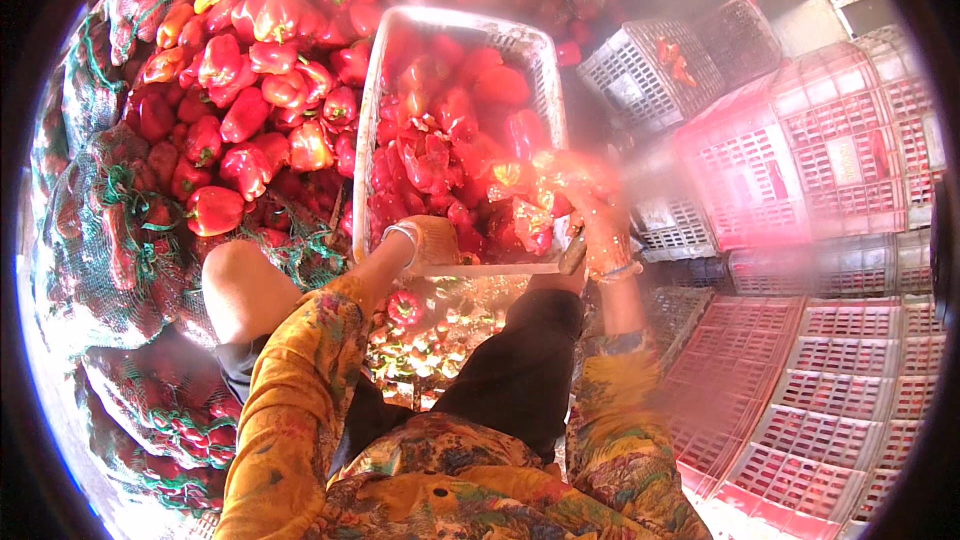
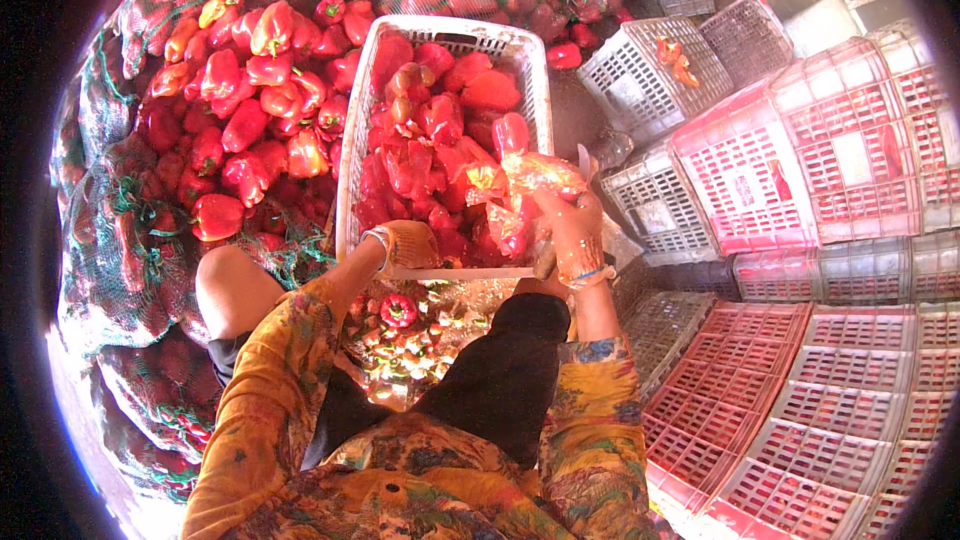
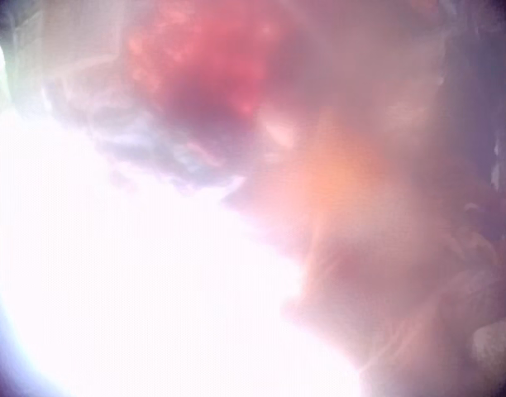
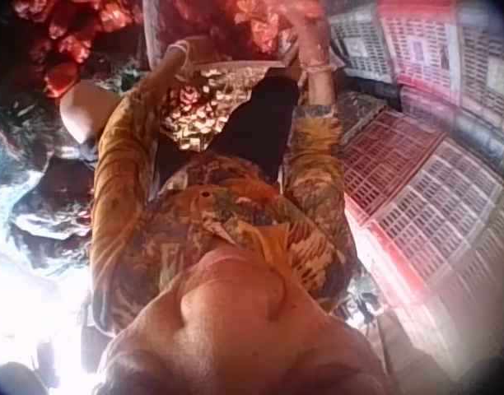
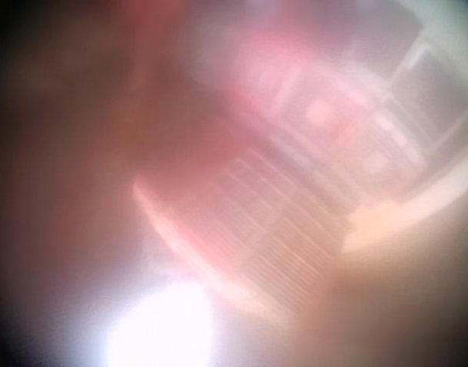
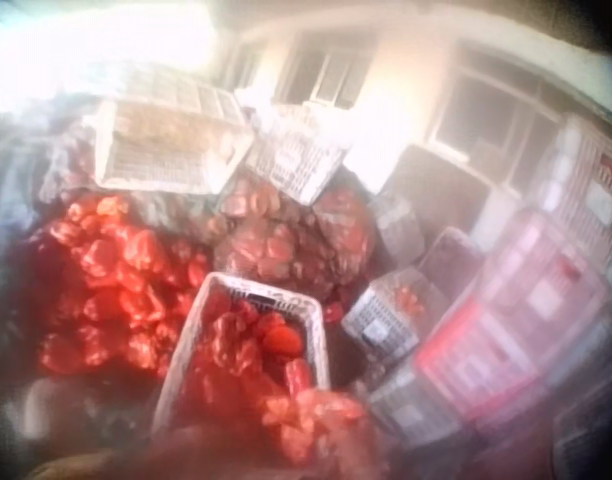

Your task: The person picks up red peppers from a large pile and cleans them by hand, occasionally using a tool to remove stems or damaged parts.

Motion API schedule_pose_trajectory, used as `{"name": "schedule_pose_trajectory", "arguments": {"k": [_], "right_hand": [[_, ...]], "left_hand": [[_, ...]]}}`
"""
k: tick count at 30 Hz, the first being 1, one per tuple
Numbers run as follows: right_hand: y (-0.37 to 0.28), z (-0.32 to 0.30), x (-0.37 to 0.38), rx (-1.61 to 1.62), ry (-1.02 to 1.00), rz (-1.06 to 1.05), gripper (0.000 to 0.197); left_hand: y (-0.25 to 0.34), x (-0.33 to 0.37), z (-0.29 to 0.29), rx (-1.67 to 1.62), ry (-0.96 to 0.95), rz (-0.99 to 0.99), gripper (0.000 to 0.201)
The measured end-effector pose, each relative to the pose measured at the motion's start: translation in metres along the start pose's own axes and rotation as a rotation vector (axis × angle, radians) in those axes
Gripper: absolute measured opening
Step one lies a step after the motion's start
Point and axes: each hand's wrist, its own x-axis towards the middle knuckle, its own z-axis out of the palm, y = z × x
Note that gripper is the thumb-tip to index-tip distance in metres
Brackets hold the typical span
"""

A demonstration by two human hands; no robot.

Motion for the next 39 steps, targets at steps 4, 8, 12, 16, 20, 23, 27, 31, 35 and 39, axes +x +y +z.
{"name": "schedule_pose_trajectory", "arguments": {"k": [4, 8, 12, 16, 20, 23, 27, 31, 35, 39], "right_hand": [[-0.015, -0.005, 0.005, 0.049, -0.029, -0.140, 0.022], [-0.031, 0.004, 0.010, 0.025, -0.043, -0.197, 0.024], [-0.037, 0.007, 0.017, 0.053, -0.056, -0.177, 0.025], [-0.049, 0.022, 0.031, 0.042, -0.118, -0.207, 0.023], [-0.056, 0.059, 0.025, 0.115, -0.180, -0.059, 0.026], [-0.051, 0.084, 0.009, -0.007, -0.237, -0.093, 0.036], [-0.029, 0.088, -0.050, 0.071, -0.545, -0.207, 0.056], [-0.004, 0.092, -0.089, 0.302, -0.718, 0.042, 0.056], [0.041, 0.082, -0.098, 0.158, -0.489, -0.056, 0.040], [0.080, 0.067, -0.115, -0.505, -0.559, -0.568, 0.041]], "left_hand": [[0.011, -0.008, -0.001, -0.223, 0.167, -0.191, 0.022], [0.038, -0.038, -0.022, -0.687, 0.657, -0.432, 0.026], [0.068, -0.063, -0.066, -1.753, 1.003, -0.798, 0.021], [0.105, -0.096, -0.108, -1.734, 1.332, -0.802, 0.023], [0.153, -0.096, -0.118, -1.721, 1.694, -0.761, 0.031], [0.180, -0.095, -0.118, -1.742, 1.864, -0.735, 0.030], [0.191, -0.093, -0.121, -1.930, 1.894, -0.536, 0.028], [0.206, -0.080, -0.114, -1.790, 1.641, -0.796, 0.023], [0.213, -0.076, -0.078, -1.573, 1.407, -0.921, 0.031], [0.208, -0.094, 0.011, -1.070, 1.329, -0.886, 0.029]]}}
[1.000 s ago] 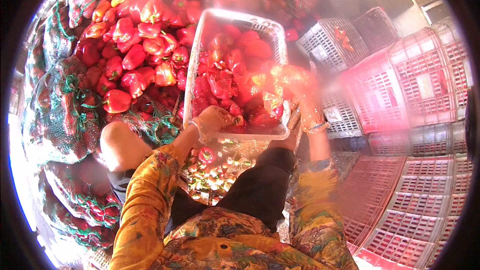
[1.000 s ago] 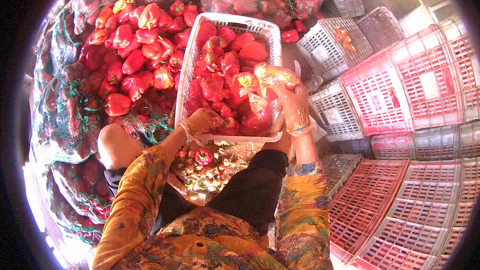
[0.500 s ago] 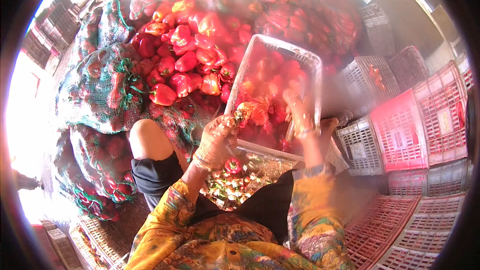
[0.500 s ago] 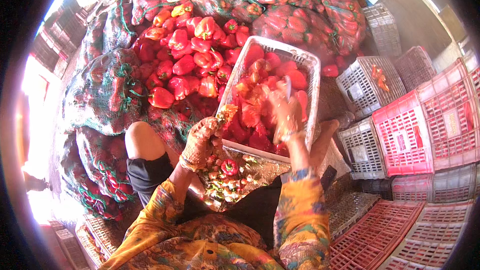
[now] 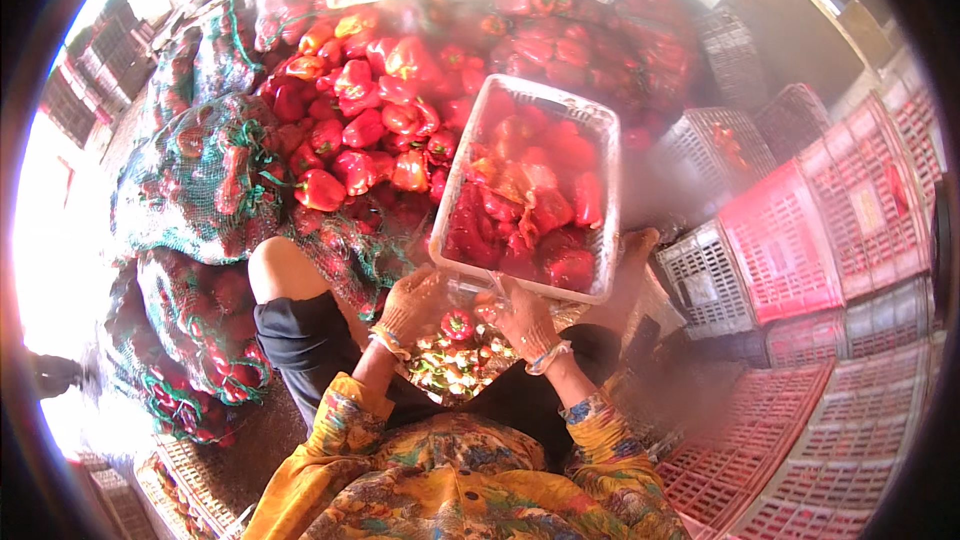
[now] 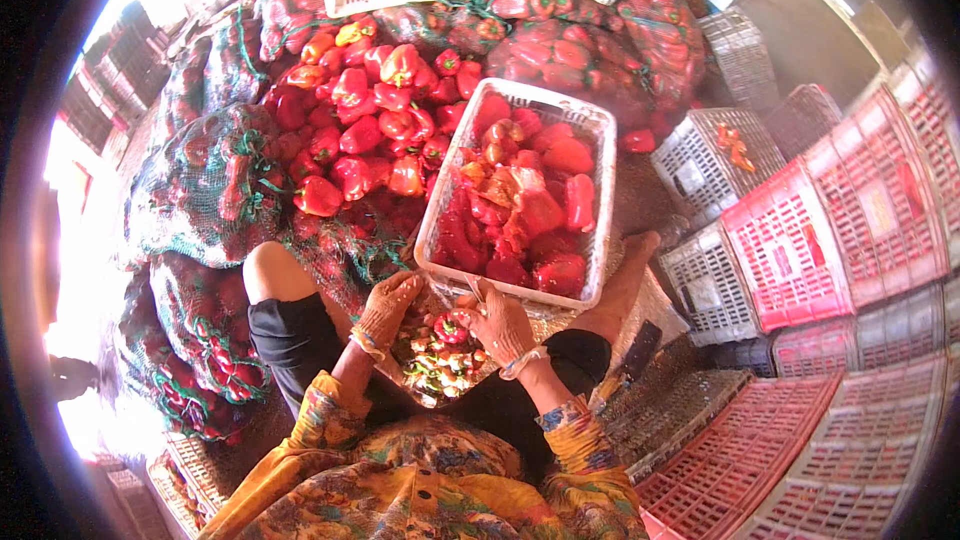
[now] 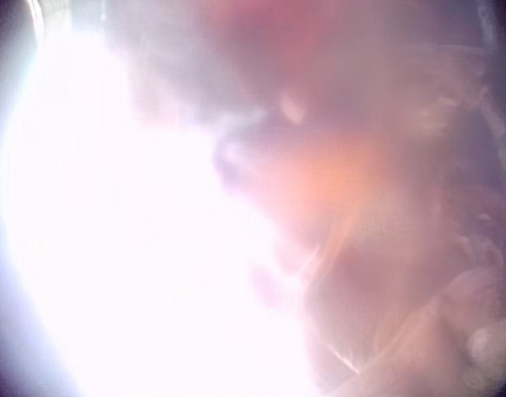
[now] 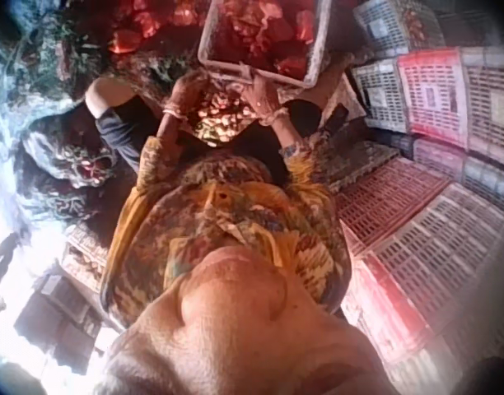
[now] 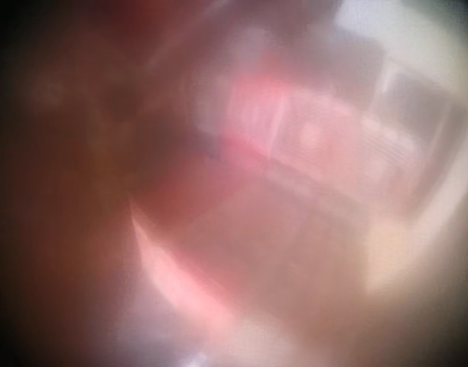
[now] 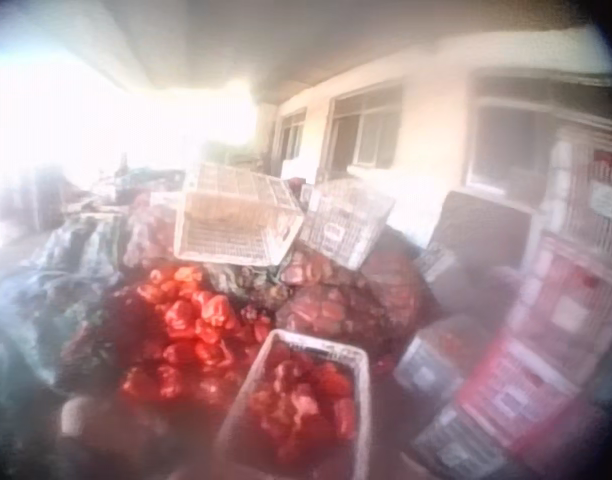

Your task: The person picks up red peppers from a large pile and cleans them by hand, occasionally using a tool to remove stems or damaged parts.

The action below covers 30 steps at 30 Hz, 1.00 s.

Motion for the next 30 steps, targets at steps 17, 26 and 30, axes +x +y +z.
{"name": "schedule_pose_trajectory", "arguments": {"k": [17, 26, 30], "right_hand": [[-0.046, -0.141, 0.098, 0.908, 0.472, 0.697, 0.030], [0.051, -0.197, 0.180, 0.731, 0.500, 0.687, 0.033], [0.121, -0.259, 0.196, 0.711, 0.606, 0.600, 0.029]], "left_hand": [[-0.071, -0.093, 0.112, 0.289, -1.276, -0.105, 0.034], [-0.038, -0.039, 0.155, 0.061, -1.217, -0.133, 0.033], [0.024, 0.048, 0.164, 0.345, -1.109, -0.216, 0.035]]}}
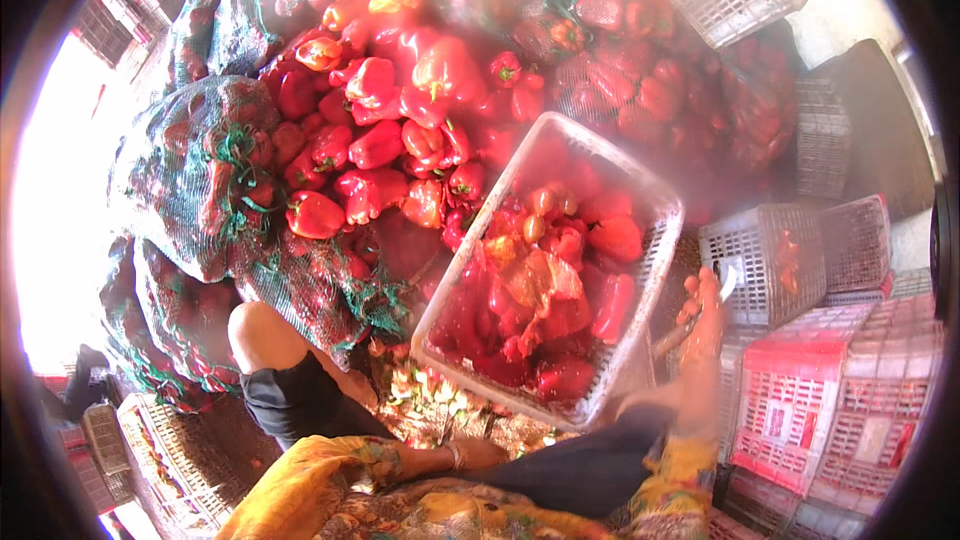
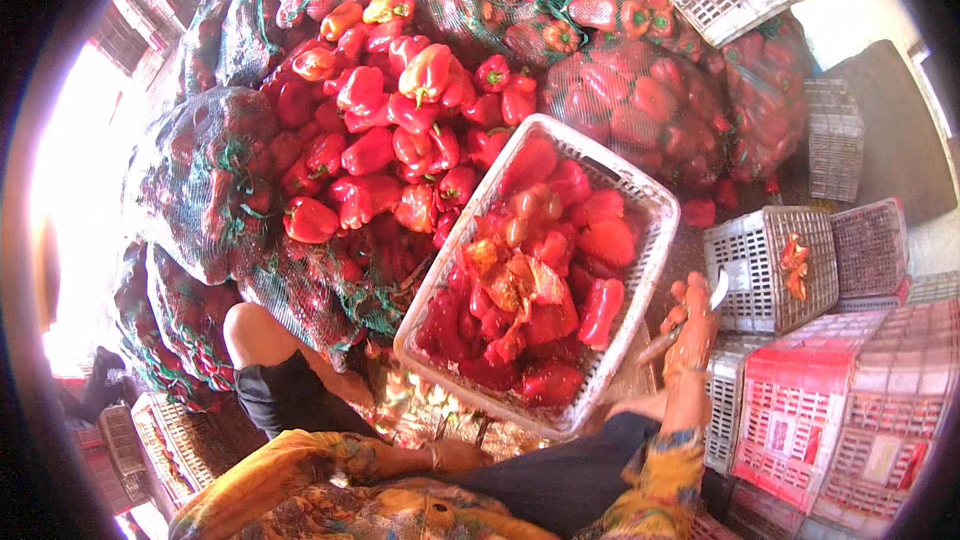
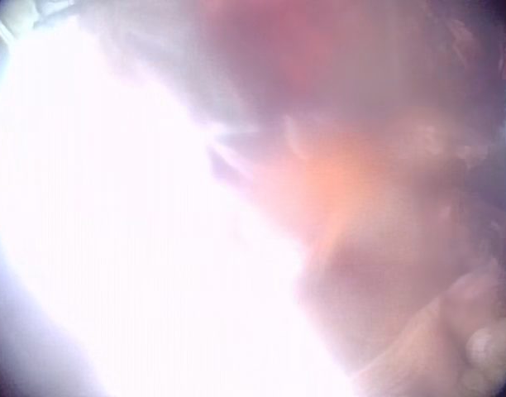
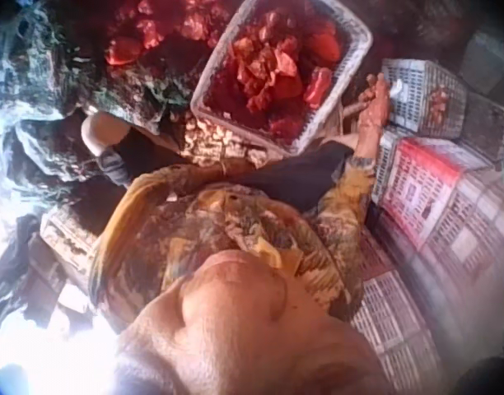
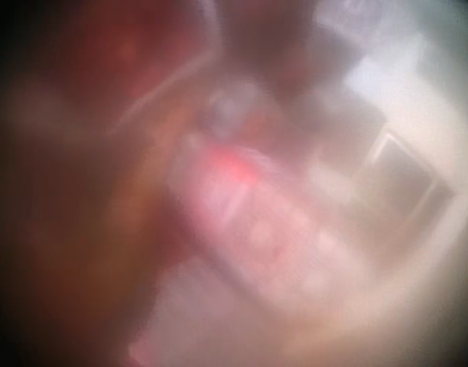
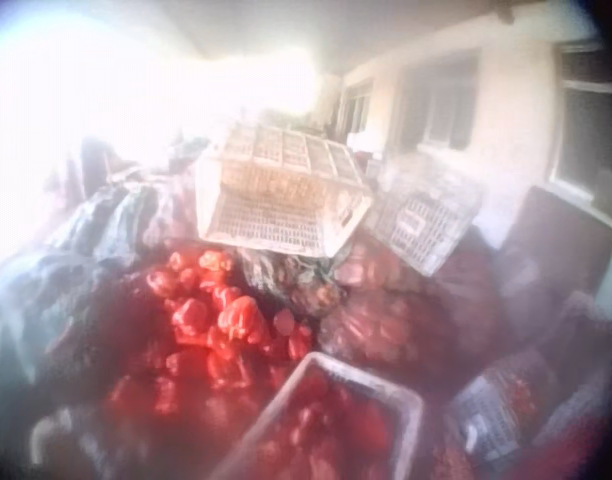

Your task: The person picks up red peppers from a large pile and cleans them by hand, occasionally using a tool to remove stems or damaged parts.

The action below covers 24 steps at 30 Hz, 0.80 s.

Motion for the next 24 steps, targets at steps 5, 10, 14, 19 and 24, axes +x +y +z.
{"name": "schedule_pose_trajectory", "arguments": {"k": [5, 10, 14, 19, 24], "right_hand": [[0.016, 0.040, 0.038, 0.104, -0.145, -0.126, 0.039], [0.020, 0.053, 0.007, 0.012, -0.305, 0.001, 0.038], [0.019, 0.048, 0.003, 0.091, -0.338, -0.017, 0.040], [0.018, 0.025, 0.007, 0.122, -0.355, 0.021, 0.037], [-0.008, 0.022, -0.025, 0.125, -0.265, -0.080, 0.036]], "left_hand": [[-0.092, 0.067, 0.023, 0.153, 0.147, 0.191, 0.036], [0.003, -0.023, -0.050, 0.042, 0.769, -0.103, 0.037], [0.023, -0.054, -0.072, -0.414, 0.767, -0.104, 0.025], [0.047, -0.029, -0.138, 0.366, 1.248, -0.482, 0.036], [0.014, 0.045, -0.185, 0.848, 1.292, -0.577, 0.048]]}}
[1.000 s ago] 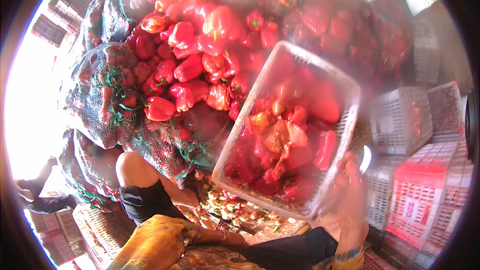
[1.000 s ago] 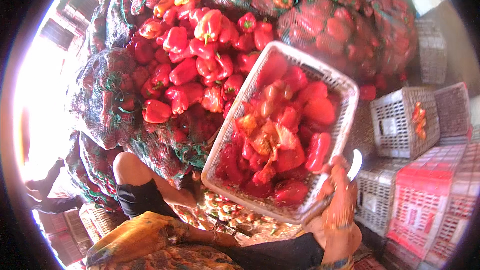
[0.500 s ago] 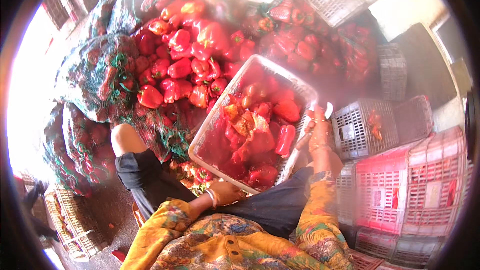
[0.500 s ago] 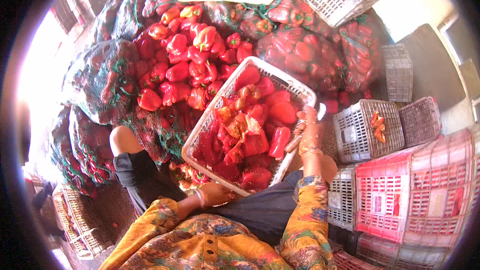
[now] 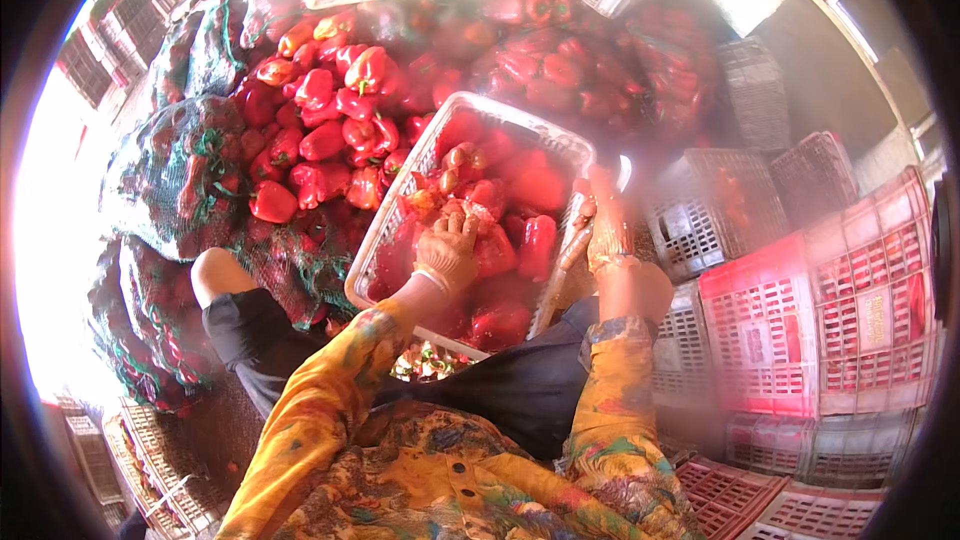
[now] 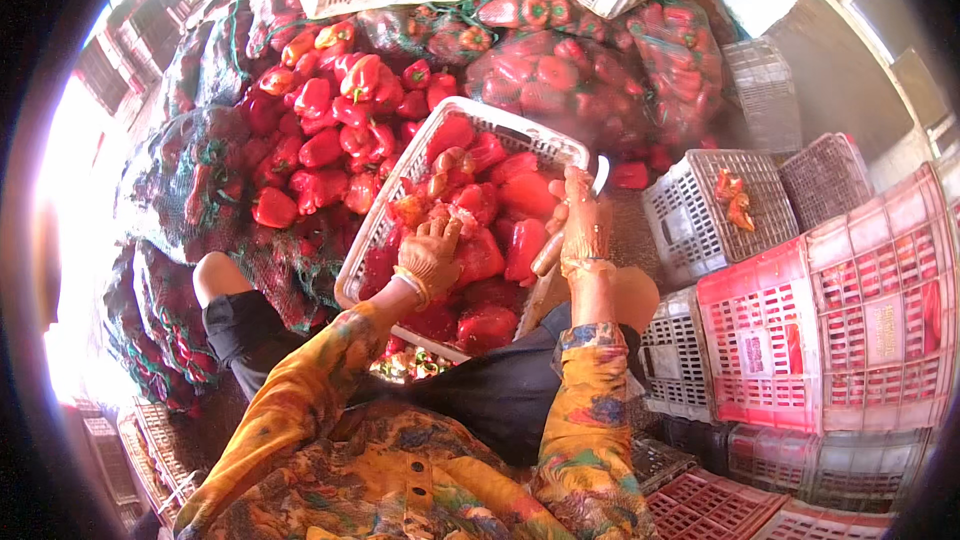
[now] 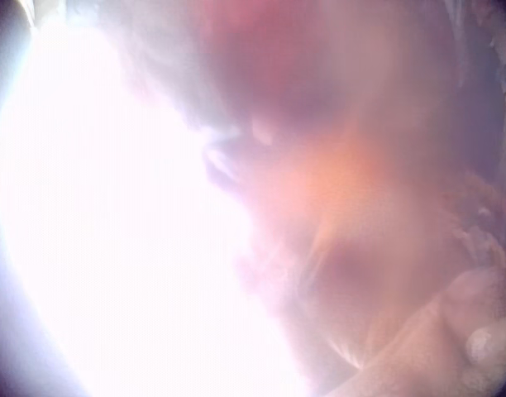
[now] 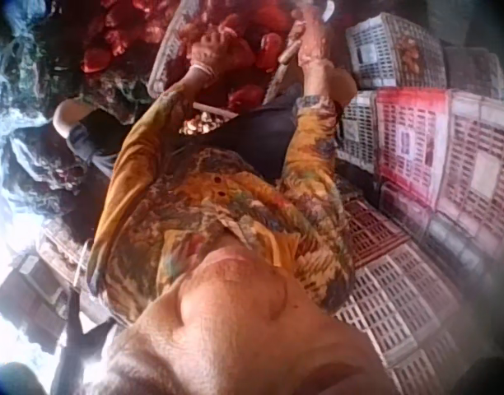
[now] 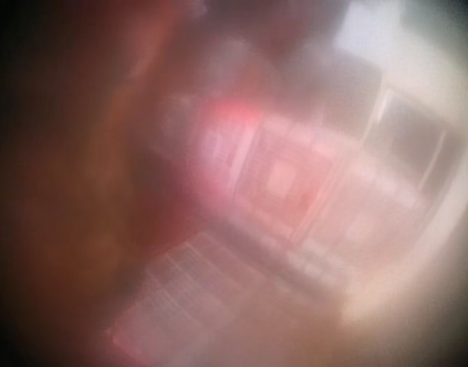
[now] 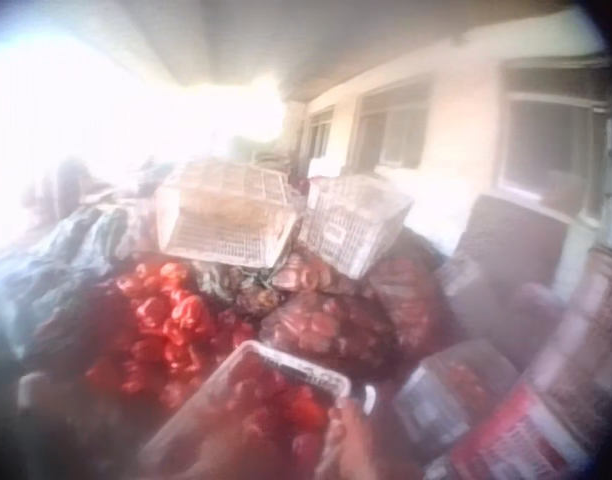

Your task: The person picks up red peppers from a large pile and cleans them by hand, occasionally using a tool to remove stems or damaged parts.

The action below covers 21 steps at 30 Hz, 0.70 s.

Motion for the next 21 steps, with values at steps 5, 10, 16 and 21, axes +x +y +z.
{"name": "schedule_pose_trajectory", "arguments": {"k": [5, 10, 16, 21], "right_hand": [[-0.017, -0.022, -0.009, 0.017, 0.017, -0.048, 0.037], [-0.015, -0.052, -0.007, 0.101, 0.081, -0.073, 0.039], [-0.020, -0.058, -0.005, 0.174, 0.054, -0.139, 0.042], [-0.036, -0.045, -0.026, 0.226, -0.003, -0.114, 0.041]], "left_hand": [[-0.006, 0.031, 0.028, 0.251, -0.134, 0.106, 0.028], [-0.031, 0.029, -0.020, -0.621, -0.168, -0.312, 0.010], [-0.046, 0.011, -0.095, -1.810, -0.361, -0.194, 0.035], [-0.057, -0.027, -0.032, -1.105, -0.448, 0.284, 0.033]]}}
